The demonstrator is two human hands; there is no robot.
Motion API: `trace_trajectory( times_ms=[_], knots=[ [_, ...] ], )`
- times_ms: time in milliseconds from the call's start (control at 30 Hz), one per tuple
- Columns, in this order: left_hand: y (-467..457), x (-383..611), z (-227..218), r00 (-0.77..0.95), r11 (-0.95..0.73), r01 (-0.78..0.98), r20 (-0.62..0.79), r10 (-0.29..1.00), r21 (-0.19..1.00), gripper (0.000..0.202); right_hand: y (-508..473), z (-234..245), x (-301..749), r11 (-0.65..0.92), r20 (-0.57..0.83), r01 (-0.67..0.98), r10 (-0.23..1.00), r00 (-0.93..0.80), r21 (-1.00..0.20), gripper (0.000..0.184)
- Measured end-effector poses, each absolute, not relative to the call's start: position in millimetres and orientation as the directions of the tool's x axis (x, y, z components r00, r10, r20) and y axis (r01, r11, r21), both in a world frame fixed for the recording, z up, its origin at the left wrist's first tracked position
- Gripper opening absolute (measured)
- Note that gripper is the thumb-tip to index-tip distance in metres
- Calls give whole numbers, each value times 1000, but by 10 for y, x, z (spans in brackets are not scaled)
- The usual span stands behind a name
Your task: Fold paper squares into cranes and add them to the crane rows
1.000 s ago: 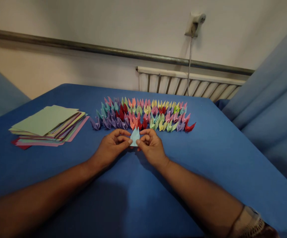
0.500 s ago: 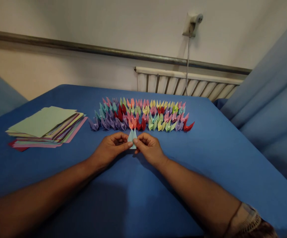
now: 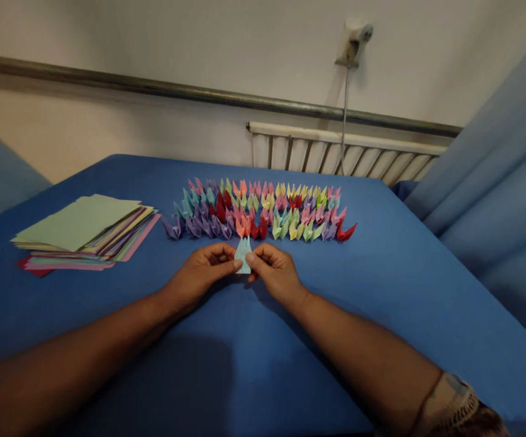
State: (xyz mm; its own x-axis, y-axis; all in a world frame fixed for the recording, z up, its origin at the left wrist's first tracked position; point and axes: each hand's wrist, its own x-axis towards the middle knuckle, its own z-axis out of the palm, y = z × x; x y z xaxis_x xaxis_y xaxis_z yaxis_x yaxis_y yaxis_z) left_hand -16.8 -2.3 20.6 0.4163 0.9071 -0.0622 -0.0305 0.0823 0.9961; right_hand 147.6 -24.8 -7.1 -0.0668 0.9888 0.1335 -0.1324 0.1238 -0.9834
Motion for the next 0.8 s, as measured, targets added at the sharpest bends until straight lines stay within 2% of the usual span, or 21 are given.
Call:
trace_trajectory(
  times_ms=[133,467,800],
  knots=[
    [-20,-165,199,416,85,-20,-69,907,996,18,-254,-63,1487,120,131,-125,988,-79,-985,34],
    [-11,-162,167,397,-44,72,11,918,996,22,-288,-90,1480,209,208,-6,975,-72,-978,30],
    [-27,-174,231,366,9,-39,6,930,999,22,-287,-91,1486,256,252,12,959,-132,-967,30]
  ],
)
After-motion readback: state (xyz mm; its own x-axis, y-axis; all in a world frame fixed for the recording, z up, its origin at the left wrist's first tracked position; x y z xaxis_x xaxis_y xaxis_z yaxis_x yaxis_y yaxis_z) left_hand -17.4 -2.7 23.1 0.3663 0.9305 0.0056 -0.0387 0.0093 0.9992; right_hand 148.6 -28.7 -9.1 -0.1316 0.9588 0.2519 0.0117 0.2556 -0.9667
